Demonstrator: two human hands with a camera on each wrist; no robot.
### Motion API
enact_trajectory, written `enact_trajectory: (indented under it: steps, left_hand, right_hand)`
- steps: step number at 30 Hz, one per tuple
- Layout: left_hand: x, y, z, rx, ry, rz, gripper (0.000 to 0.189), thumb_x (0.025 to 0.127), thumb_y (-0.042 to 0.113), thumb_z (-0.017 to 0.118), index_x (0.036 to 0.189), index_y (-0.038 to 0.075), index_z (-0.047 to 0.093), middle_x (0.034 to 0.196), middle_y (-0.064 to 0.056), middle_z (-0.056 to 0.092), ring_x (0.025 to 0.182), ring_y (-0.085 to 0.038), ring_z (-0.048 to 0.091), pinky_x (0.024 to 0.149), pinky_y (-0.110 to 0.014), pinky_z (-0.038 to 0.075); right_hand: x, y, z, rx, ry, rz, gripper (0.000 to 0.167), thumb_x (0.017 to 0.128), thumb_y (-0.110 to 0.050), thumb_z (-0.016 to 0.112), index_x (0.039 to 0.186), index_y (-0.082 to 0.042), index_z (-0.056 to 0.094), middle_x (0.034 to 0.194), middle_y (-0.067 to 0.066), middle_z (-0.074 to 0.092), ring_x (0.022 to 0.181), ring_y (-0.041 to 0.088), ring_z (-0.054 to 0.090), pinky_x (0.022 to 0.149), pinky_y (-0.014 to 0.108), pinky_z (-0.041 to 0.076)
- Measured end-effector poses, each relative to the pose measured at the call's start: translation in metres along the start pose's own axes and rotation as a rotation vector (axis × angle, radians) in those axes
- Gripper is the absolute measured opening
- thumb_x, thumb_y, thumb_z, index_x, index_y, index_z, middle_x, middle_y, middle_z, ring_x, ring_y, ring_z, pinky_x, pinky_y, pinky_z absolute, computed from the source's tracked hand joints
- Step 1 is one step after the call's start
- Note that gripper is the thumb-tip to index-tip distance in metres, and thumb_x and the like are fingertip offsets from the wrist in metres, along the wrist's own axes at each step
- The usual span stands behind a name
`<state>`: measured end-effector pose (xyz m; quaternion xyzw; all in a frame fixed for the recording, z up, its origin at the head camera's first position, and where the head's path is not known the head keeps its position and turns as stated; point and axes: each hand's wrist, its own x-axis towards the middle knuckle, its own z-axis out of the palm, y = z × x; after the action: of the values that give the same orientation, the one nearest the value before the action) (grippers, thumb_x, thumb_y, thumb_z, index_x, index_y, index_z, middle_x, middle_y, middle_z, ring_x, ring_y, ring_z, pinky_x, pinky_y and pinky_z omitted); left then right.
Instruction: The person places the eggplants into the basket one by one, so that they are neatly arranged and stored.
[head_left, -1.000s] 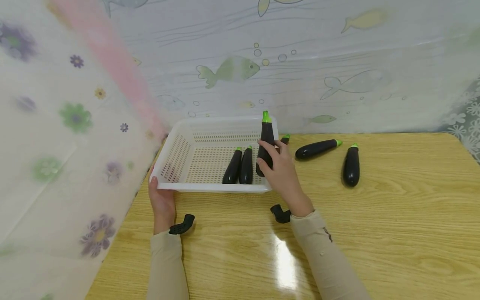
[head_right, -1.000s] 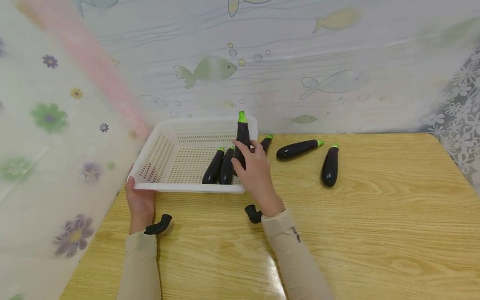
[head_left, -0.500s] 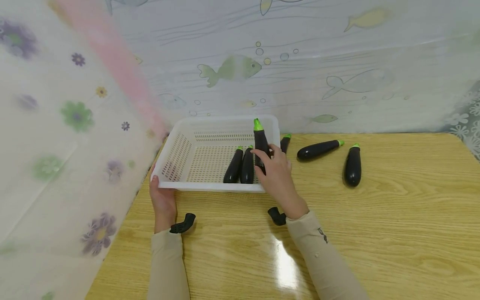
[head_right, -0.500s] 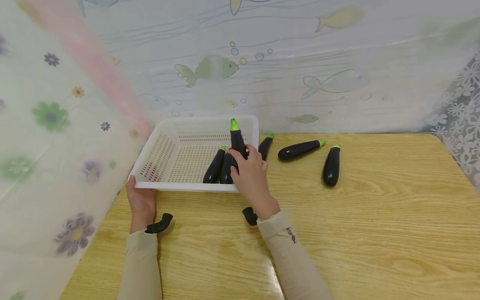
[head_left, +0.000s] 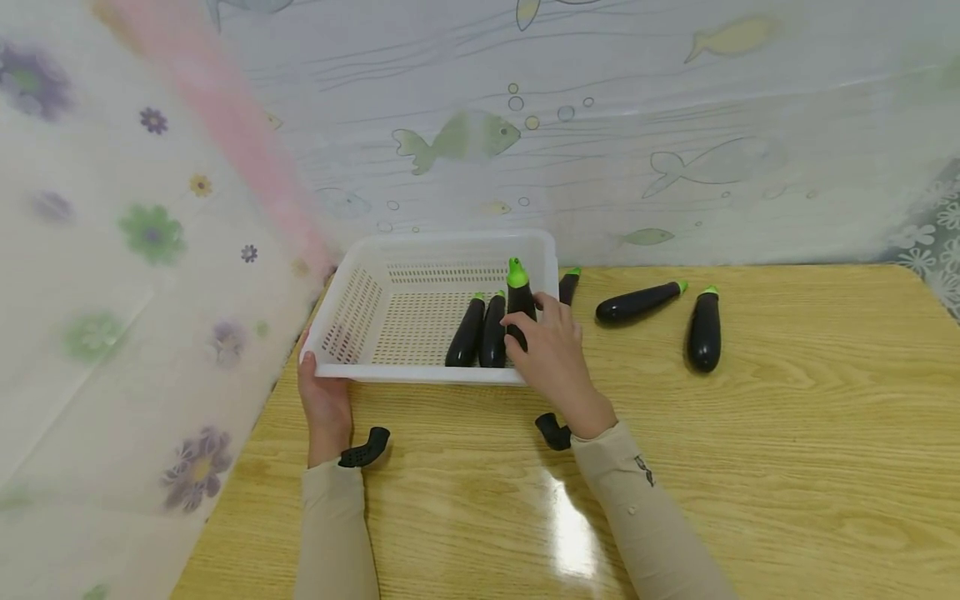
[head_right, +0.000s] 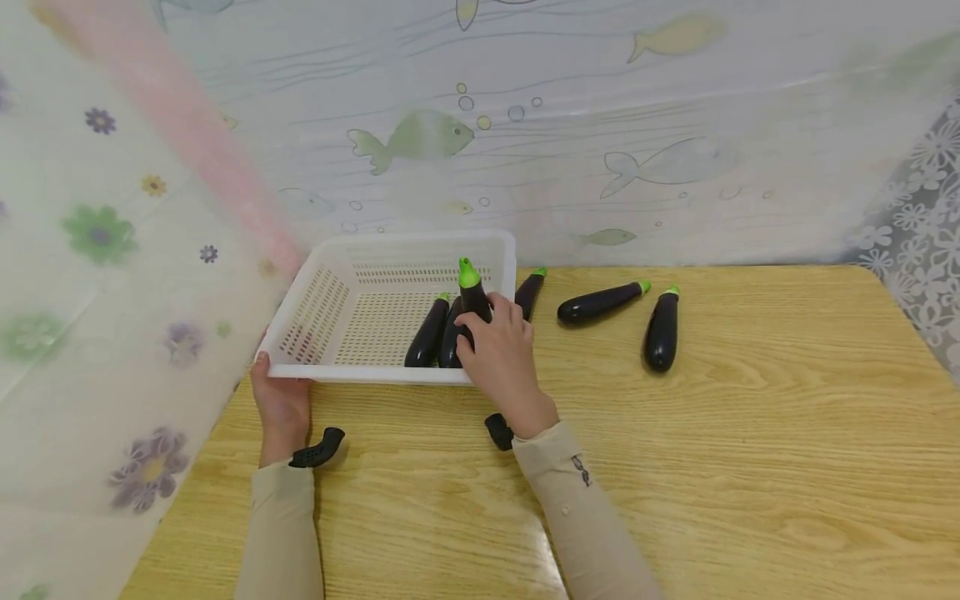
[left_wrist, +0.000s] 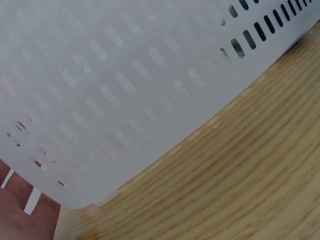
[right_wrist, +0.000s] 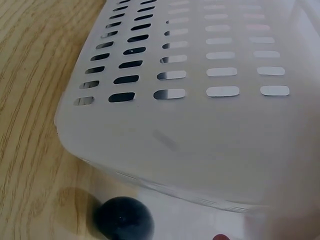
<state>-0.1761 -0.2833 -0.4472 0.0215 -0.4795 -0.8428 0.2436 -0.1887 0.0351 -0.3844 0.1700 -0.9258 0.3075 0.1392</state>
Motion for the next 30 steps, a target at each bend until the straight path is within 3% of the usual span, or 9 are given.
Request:
enact_trajectory:
  steps: [6, 14, 30]
  left_hand:
    - [0.000, 0.001, 0.001, -0.003, 0.014, -0.010, 0.053, 0.088, 0.035, 0.049, 0.137, 0.019, 0.035, 0.137, -0.008, 0.037, 0.124, -0.024, 0.034, 0.099, -0.038, 0.026]
    - [0.000, 0.000, 0.001, 0.014, 0.006, -0.001, 0.054, 0.088, 0.036, 0.048, 0.137, 0.018, 0.034, 0.136, -0.009, 0.037, 0.124, -0.025, 0.034, 0.099, -0.038, 0.026]
    - [0.000, 0.002, 0.003, 0.010, 0.011, -0.012, 0.056, 0.088, 0.037, 0.048, 0.138, 0.018, 0.033, 0.136, -0.008, 0.037, 0.124, -0.024, 0.034, 0.099, -0.038, 0.026]
  right_hand:
    - [-0.001, 0.000, -0.001, -0.017, -0.018, -0.010, 0.021, 0.088, -0.025, 0.053, 0.105, -0.021, 0.063, 0.131, 0.018, 0.033, 0.116, 0.036, 0.029, 0.085, 0.054, 0.028]
    - [-0.004, -0.001, -0.008, -0.094, -0.111, -0.050, 0.023, 0.090, -0.034, 0.050, 0.109, -0.023, 0.057, 0.132, 0.020, 0.031, 0.118, 0.037, 0.025, 0.089, 0.054, 0.025]
    - [-0.005, -0.007, -0.013, -0.088, -0.173, 0.008, 0.020, 0.090, -0.036, 0.049, 0.098, -0.022, 0.061, 0.132, 0.019, 0.033, 0.122, 0.035, 0.020, 0.093, 0.055, 0.019]
